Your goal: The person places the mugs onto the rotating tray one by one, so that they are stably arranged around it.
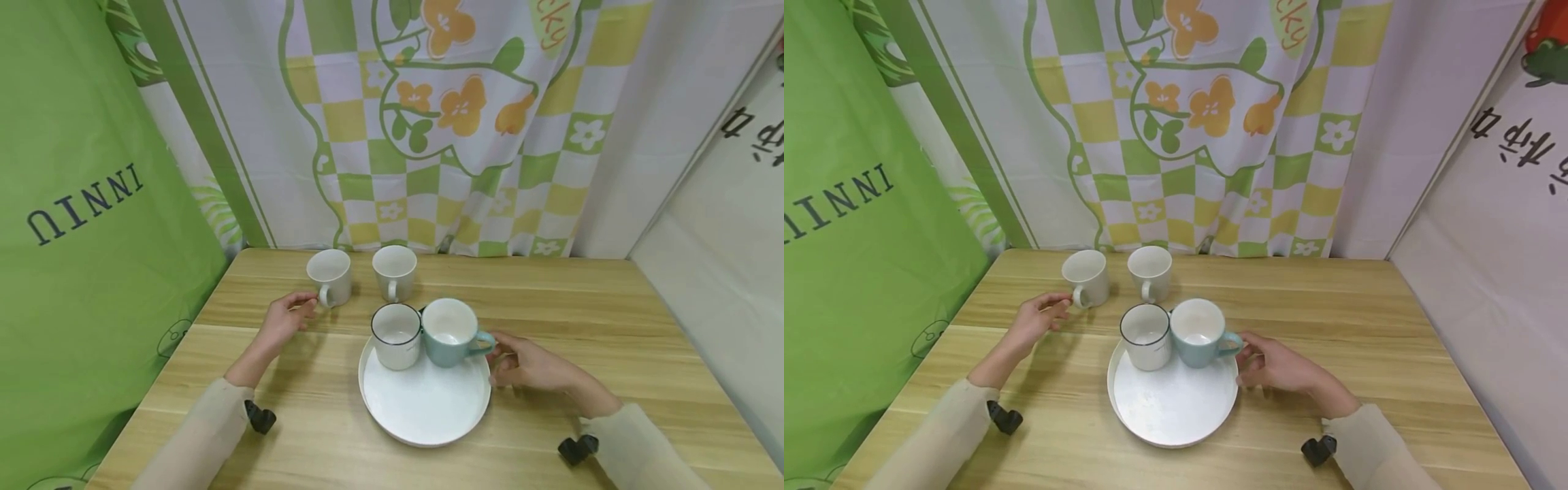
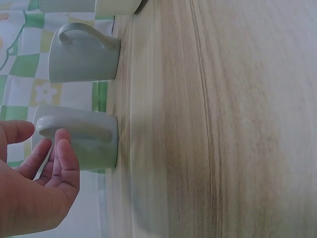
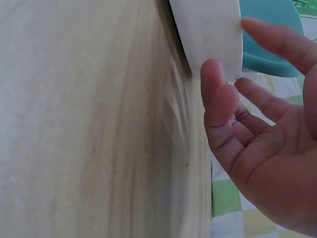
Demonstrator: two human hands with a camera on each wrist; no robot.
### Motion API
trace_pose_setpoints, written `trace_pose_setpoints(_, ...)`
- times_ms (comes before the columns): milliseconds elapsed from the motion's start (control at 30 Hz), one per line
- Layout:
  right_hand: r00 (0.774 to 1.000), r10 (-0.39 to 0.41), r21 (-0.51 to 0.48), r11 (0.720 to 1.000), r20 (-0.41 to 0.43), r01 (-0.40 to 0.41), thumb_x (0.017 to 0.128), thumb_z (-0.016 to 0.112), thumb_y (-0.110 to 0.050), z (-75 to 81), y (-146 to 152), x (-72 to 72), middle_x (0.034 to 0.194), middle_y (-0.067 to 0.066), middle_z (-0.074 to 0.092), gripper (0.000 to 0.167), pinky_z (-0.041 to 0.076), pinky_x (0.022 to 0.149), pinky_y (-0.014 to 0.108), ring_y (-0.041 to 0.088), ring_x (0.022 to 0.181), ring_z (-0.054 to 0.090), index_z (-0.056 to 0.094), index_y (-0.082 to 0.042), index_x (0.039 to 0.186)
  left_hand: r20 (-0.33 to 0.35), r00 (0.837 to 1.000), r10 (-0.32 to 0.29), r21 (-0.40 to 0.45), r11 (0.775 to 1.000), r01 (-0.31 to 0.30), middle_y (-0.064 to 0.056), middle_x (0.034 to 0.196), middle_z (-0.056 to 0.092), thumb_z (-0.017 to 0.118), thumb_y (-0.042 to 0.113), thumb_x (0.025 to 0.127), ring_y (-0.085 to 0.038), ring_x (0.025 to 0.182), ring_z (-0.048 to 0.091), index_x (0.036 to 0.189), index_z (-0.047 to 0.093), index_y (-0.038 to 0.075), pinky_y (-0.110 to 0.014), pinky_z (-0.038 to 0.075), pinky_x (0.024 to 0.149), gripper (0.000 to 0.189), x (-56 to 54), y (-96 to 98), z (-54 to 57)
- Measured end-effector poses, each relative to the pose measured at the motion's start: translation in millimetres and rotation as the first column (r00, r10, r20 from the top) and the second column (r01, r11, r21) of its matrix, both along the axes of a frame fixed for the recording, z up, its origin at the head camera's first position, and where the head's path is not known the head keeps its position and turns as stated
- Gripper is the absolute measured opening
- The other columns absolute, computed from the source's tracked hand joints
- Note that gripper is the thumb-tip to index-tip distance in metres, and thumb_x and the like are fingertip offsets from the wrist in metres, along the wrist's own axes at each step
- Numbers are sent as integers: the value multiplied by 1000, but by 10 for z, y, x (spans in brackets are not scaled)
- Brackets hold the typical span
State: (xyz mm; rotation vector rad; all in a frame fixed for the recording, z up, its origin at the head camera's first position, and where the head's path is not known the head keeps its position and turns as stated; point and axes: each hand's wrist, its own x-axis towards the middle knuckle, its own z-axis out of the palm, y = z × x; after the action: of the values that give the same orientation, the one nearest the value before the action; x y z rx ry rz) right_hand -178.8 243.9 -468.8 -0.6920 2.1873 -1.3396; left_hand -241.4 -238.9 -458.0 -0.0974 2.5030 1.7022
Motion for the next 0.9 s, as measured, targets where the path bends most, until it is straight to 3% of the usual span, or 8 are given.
trace_pose_setpoints(300, 1000, 13, 3, 1000, -21, -13, 90, 74, -13, -18, 0, 7, 119, 28, 56, 69, 57, 60, 30, 15, 80, 66, 35, -1, 145, -13, 1000, -7, -3, 1000, 7, -19, 133, 61, 56, 32, 103, -25, 107, 67, 136, 58, 5, -36, 58, 83, 42, -39, 34, -11)
trace_pose_setpoints(533, 1000, 6, 27, 1000, 13, -7, 90, 73, -15, 4, -4, 20, 117, 27, 59, 78, 58, 55, 36, 25, 81, 69, 26, -1, 151, 18, 1000, -17, 50, 999, 16, -22, 134, 60, 54, 31, 104, -20, 103, 69, 137, 55, 1, -44, 55, 91, 45, -53, 59, 2)
trace_pose_setpoints(700, 1000, 13, 22, 1000, 28, -13, 90, 73, -15, 28, -12, 32, 117, 27, 59, 81, 58, 54, 36, 28, 80, 69, 23, 1, 153, 50, 998, -26, 133, 991, 19, -25, 132, 60, 50, 28, 106, -8, 91, 69, 140, 50, -5, -37, 57, 88, 47, -96, 101, 0)
trace_pose_setpoints(900, 999, 2, 24, 1000, 39, -3, 91, 73, -15, 23, -16, 45, 118, 26, 59, 83, 58, 54, 35, 28, 80, 69, 22, 1, 154, 88, 995, -54, 238, 971, 32, -26, 130, 61, 45, 31, 108, -10, 93, 69, 133, 53, -9, -24, 57, 80, 48, -139, 134, 0)
